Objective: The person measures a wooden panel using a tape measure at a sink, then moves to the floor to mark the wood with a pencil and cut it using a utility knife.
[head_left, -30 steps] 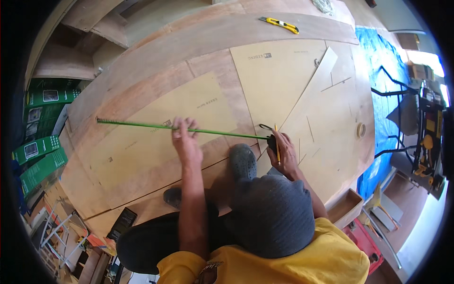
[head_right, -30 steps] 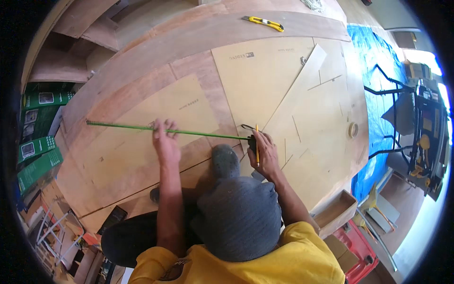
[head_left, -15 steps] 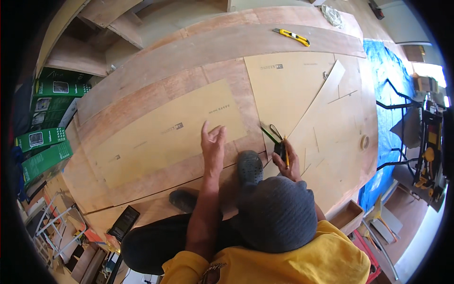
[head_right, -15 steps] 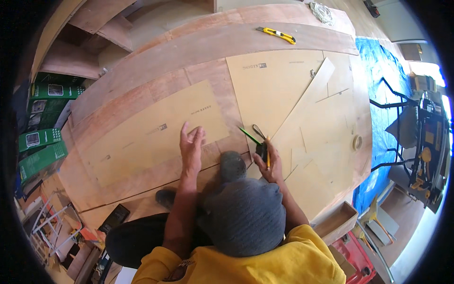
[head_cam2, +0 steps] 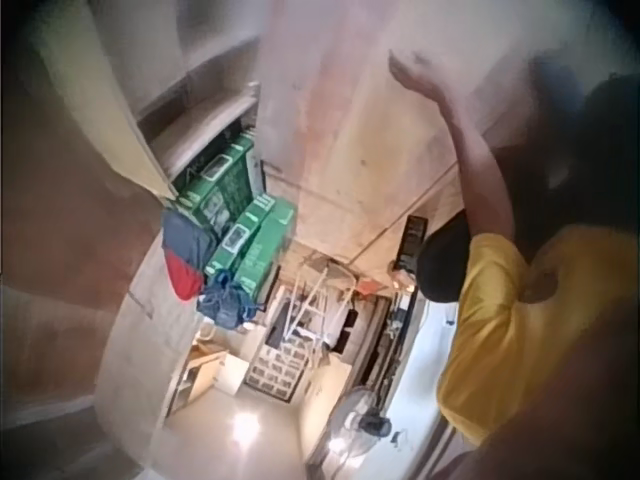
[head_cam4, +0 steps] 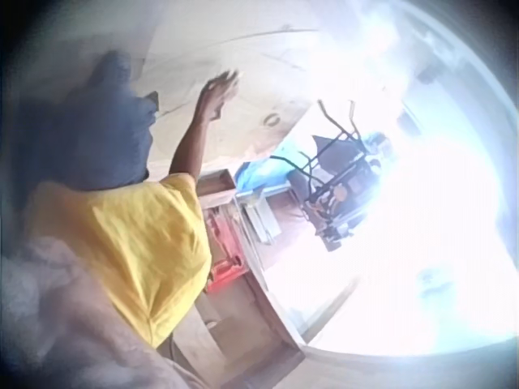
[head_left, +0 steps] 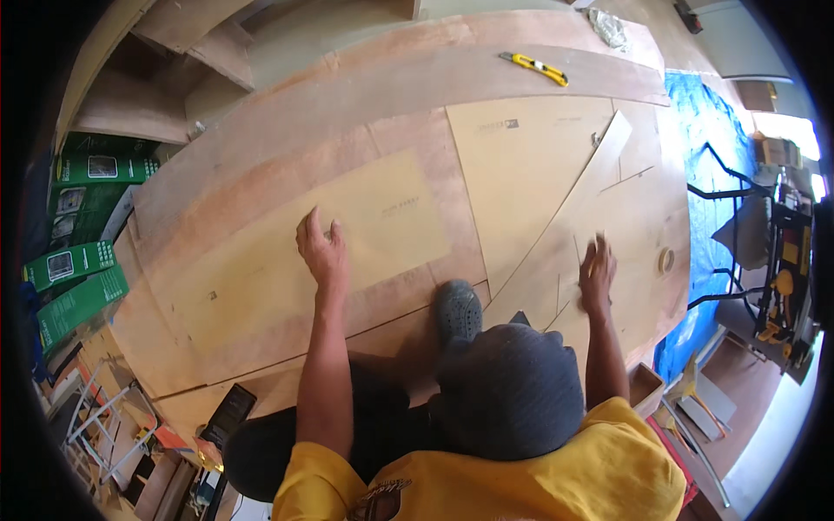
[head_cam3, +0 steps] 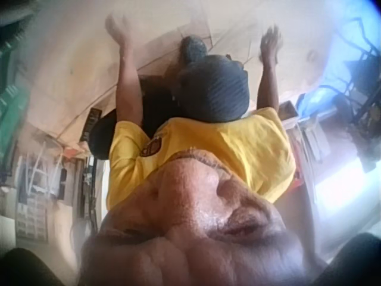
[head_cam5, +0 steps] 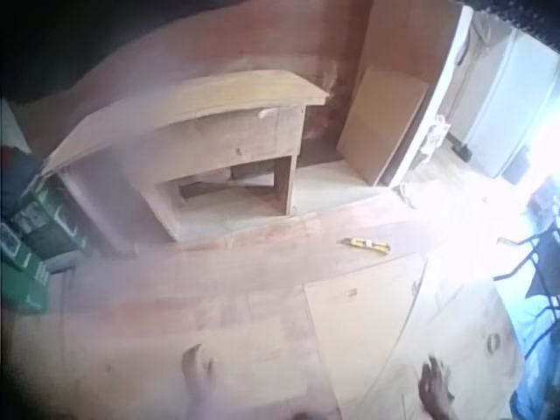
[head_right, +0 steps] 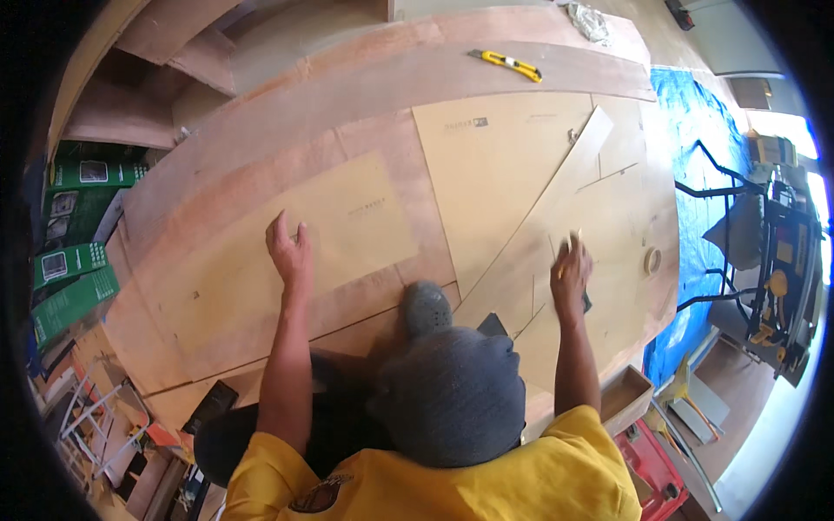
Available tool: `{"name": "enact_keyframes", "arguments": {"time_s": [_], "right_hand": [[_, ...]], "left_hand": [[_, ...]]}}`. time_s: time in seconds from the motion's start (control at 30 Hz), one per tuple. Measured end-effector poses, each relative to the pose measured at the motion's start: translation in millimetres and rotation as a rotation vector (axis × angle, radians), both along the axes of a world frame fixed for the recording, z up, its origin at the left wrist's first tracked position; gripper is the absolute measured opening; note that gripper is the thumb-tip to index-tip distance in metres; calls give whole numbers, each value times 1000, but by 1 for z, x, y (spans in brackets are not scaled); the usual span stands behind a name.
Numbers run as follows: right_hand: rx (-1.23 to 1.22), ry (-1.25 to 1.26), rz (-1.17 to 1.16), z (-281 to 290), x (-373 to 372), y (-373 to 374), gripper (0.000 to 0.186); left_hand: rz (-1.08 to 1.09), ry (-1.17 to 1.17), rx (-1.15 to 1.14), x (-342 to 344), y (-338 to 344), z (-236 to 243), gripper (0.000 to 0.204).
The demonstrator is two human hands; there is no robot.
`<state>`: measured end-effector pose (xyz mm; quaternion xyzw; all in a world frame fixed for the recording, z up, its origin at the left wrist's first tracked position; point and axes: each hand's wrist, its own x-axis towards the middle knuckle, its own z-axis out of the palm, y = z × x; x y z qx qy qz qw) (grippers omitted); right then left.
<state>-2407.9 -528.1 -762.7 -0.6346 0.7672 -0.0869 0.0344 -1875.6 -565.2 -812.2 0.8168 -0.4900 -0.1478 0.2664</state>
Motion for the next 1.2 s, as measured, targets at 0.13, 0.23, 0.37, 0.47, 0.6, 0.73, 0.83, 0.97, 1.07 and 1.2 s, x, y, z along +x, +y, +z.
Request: {"name": "enact_keyframes", "arguments": {"time_s": [0.13,0.23,0.37,0.47,0.6,0.73,0.83,0.97,1.07,1.2], "right_hand": [[-146,-354,332,-23,42,-150,27],[-213,-145,428,-54,71,-260,44],[-413,-18,432,-84,78,-361,59],[-156,-17,363,-92,67,-384,58],[-147,72,333,-84,53,-377,52],[139,15,220,-62,46,-351,41],[30,14,339,-54,34,-303,30],[30,62,-25,-47,1,-206,29],[186,88,-207,-40,-28,-128,34],[-12,-291,-194,-48,-13,-54,33]], "left_hand": [[-116,-159,26,16,-7,-10,54],[-162,-262,8,26,1,-17,53],[-184,-259,40,30,8,-23,56],[-188,-257,67,38,0,-23,59],[-226,-156,96,59,-16,-15,67],[-340,-245,259,67,-23,-10,76],[-324,-209,275,64,-25,-11,80],[-322,-209,246,63,-25,-10,81],[-337,-204,238,64,-27,-9,81],[-320,-184,272,62,-27,-6,81]]}}
